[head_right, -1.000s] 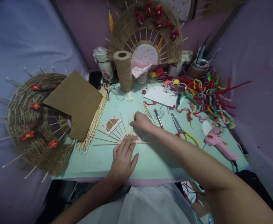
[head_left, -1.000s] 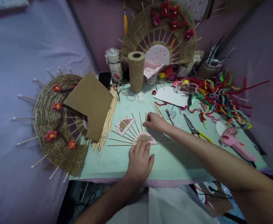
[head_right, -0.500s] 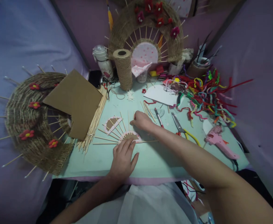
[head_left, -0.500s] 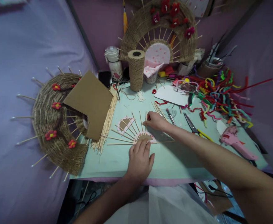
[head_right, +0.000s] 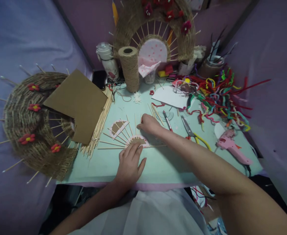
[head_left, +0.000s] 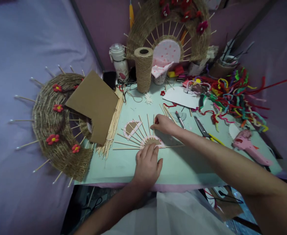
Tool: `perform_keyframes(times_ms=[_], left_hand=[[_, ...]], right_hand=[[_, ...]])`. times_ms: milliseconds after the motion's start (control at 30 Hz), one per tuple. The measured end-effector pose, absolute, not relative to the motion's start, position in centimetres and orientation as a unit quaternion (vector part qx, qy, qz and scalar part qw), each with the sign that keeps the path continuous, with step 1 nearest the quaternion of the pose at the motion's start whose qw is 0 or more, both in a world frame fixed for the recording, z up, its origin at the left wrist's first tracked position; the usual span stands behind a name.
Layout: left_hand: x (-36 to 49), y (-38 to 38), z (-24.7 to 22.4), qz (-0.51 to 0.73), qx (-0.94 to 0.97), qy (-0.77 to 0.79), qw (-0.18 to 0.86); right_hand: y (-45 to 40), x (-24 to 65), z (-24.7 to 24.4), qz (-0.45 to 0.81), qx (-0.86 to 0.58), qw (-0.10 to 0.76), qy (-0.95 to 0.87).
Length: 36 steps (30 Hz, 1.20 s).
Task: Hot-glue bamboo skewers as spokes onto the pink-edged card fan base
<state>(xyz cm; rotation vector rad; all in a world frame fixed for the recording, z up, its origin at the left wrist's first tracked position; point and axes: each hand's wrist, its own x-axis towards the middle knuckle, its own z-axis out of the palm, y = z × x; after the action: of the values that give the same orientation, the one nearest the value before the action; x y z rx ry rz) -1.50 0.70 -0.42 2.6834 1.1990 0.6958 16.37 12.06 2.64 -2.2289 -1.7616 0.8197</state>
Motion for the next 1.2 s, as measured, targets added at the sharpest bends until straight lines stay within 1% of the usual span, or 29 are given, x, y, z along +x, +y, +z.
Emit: perform_keyframes(times_ms=[1200], left_hand=[[-1.45,0.69,-0.3,0.216,0.887,0.404,0.063]], right_hand=[[11.98,16.46,2.46,0.278,-0.746,0.107,-0.595]])
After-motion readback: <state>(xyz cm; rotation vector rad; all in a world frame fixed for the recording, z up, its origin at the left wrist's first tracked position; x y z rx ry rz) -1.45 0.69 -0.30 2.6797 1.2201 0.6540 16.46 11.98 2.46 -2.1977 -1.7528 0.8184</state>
